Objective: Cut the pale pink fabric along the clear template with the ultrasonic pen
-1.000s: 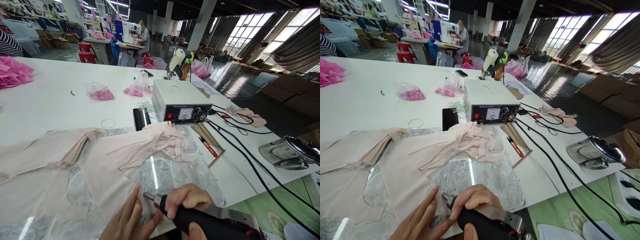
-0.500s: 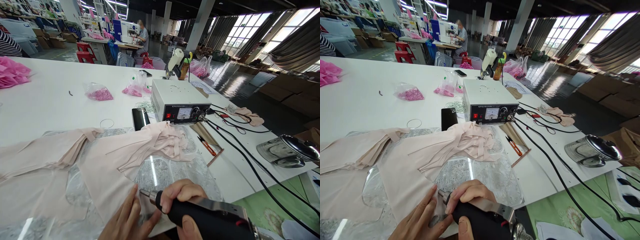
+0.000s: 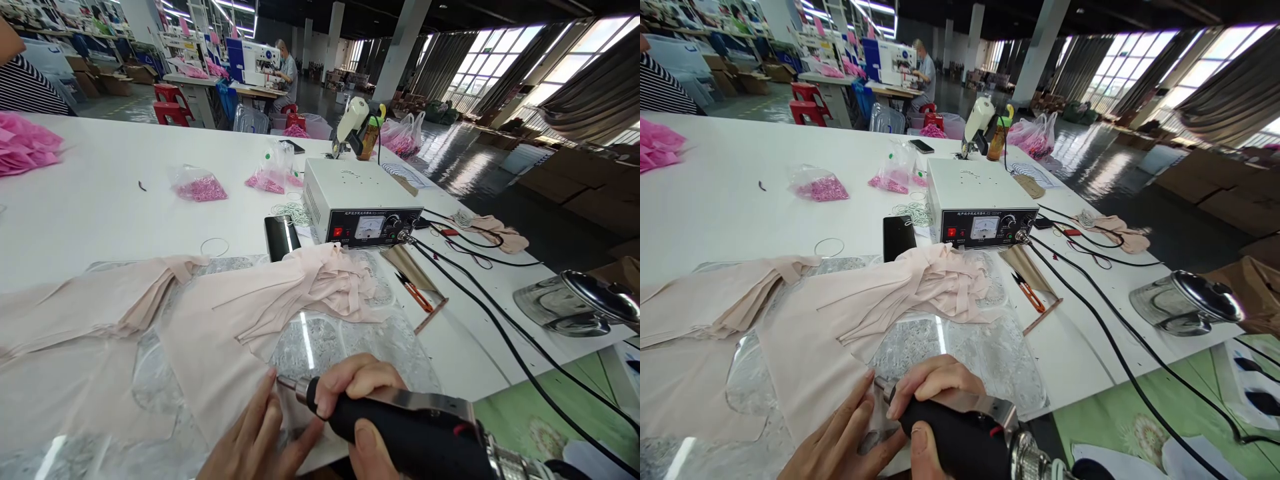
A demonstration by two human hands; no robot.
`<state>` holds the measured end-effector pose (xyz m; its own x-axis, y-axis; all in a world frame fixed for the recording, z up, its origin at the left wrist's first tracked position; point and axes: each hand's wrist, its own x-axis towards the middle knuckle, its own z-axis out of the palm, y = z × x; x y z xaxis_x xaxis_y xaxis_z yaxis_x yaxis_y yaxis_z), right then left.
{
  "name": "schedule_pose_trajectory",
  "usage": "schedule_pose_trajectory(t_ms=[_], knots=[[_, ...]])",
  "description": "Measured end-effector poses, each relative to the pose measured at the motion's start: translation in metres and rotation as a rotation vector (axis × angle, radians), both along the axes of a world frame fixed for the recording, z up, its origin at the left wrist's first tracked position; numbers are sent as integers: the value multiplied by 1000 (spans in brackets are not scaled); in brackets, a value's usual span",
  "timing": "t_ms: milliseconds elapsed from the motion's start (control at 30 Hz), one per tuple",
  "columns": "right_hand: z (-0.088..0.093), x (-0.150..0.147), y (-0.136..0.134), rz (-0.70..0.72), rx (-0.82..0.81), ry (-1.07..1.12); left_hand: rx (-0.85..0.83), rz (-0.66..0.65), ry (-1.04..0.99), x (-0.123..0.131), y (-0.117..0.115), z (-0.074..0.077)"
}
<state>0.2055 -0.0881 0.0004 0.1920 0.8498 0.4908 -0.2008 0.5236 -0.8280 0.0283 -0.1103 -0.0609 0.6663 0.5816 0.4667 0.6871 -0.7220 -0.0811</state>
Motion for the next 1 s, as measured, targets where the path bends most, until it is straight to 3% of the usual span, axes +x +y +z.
schedule_pose_trajectory(t_ms=[100,200,333,433,533,767,1000], knots=[[3,8,-2,21,-6,28,-21,-26,34,-3,1,0],[9,22,-11,-52,-29,130,-19,-66,-11,-8,4,3],[13,38,-30,-133,-22,204,-155,-128,-40,-25,12,25],[12,42,-43,-111,-27,190,-264,-66,-136,-39,26,42],[8,38,-48,-95,-10,182,-390,-39,-176,-46,47,49],[-5,27,-34,-95,18,195,-562,-30,-35,-41,87,61],[-13,20,-10,-146,108,166,-694,61,-13,-39,84,65]])
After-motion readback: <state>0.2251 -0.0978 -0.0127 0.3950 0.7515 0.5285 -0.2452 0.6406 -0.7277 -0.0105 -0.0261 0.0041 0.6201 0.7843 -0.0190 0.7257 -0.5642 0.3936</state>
